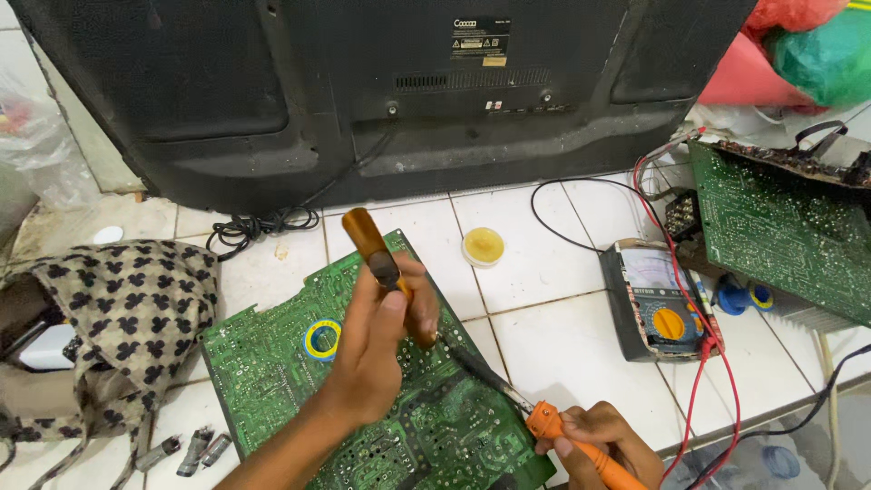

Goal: The person is soldering a green circuit board using a soldering iron and solder wire. They apply solder to various points on the board while holding the solder wire with their left hand and the iron with their right hand.

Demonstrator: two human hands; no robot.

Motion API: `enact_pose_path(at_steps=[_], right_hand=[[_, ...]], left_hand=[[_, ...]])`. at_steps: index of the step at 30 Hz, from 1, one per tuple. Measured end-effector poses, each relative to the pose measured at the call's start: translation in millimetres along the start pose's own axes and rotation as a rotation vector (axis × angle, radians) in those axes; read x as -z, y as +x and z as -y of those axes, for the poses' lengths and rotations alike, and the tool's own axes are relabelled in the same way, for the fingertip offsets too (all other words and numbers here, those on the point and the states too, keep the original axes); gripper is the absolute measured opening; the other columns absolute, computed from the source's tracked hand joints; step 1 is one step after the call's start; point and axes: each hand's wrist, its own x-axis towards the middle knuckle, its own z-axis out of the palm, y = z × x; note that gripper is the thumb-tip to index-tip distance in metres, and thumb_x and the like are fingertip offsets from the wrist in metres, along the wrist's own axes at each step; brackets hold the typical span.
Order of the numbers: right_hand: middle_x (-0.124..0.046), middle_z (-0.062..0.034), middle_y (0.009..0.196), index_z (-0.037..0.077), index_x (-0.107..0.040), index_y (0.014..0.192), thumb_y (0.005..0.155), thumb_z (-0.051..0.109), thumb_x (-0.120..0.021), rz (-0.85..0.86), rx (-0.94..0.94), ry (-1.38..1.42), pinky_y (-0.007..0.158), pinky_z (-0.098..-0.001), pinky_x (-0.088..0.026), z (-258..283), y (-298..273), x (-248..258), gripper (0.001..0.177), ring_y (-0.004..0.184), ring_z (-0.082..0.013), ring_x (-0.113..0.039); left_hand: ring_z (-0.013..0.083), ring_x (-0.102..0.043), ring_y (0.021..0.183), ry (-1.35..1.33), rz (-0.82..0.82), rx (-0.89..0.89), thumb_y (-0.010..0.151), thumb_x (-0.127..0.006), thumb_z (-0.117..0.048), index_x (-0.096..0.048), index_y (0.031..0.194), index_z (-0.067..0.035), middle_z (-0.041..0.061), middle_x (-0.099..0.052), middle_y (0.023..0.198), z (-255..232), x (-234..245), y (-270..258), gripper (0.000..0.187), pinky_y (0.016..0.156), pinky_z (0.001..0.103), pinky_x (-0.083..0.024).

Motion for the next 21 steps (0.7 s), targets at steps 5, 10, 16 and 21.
enact_pose_path(at_steps=[5,10,16,21], right_hand=[[-0.068,-0.011,0.066,-0.002,-0.078,0.096,0.085,-0.004,-0.077,0.027,-0.008,0.131,0.056,-0.0304,-0.064,-11.4,-1.2,2.5,0.011,0.056,-0.0239,-0.08],[-0.079,-0.0123,0.071,0.005,-0.078,0.093,0.087,-0.001,-0.076,0.105,0.014,0.152,0.059,-0.0289,-0.066,-38.0,-0.5,15.1,0.009,0.057,-0.0197,-0.081],[-0.076,-0.013,0.073,-0.002,-0.08,0.086,0.08,-0.005,-0.08,-0.05,-0.108,0.004,0.057,-0.0287,-0.066,-36.9,-17.5,12.2,0.006,0.063,-0.017,-0.076],[-0.085,-0.0067,0.097,0.001,-0.084,0.084,0.078,-0.008,-0.084,0.018,-0.236,0.102,0.062,-0.0393,-0.078,-93.8,-29.6,39.4,0.011,0.064,-0.0227,-0.087]], left_hand=[[0.0165,-0.052,0.081,0.07,-0.039,-0.06,0.115,-0.035,-0.032,-0.049,0.11,-0.009,0.004,-0.049,0.09,-4.5,-3.4,3.8,0.027,0.073,0.034,-0.048],[0.0168,-0.052,0.078,0.115,-0.048,-0.173,0.117,-0.036,-0.03,-0.047,0.114,-0.01,0.004,-0.05,0.09,8.9,-3.1,5.3,0.023,0.072,0.033,-0.05],[0.0177,-0.053,0.08,0.027,-0.047,-0.147,0.116,-0.041,-0.029,-0.047,0.118,-0.012,0.005,-0.051,0.093,11.5,0.8,1.7,0.019,0.071,0.033,-0.049],[0.0138,-0.051,0.076,-0.239,0.02,0.07,0.103,-0.06,-0.05,-0.058,0.102,-0.017,-0.001,-0.054,0.084,2.2,12.2,6.8,0.032,0.074,0.033,-0.05]])
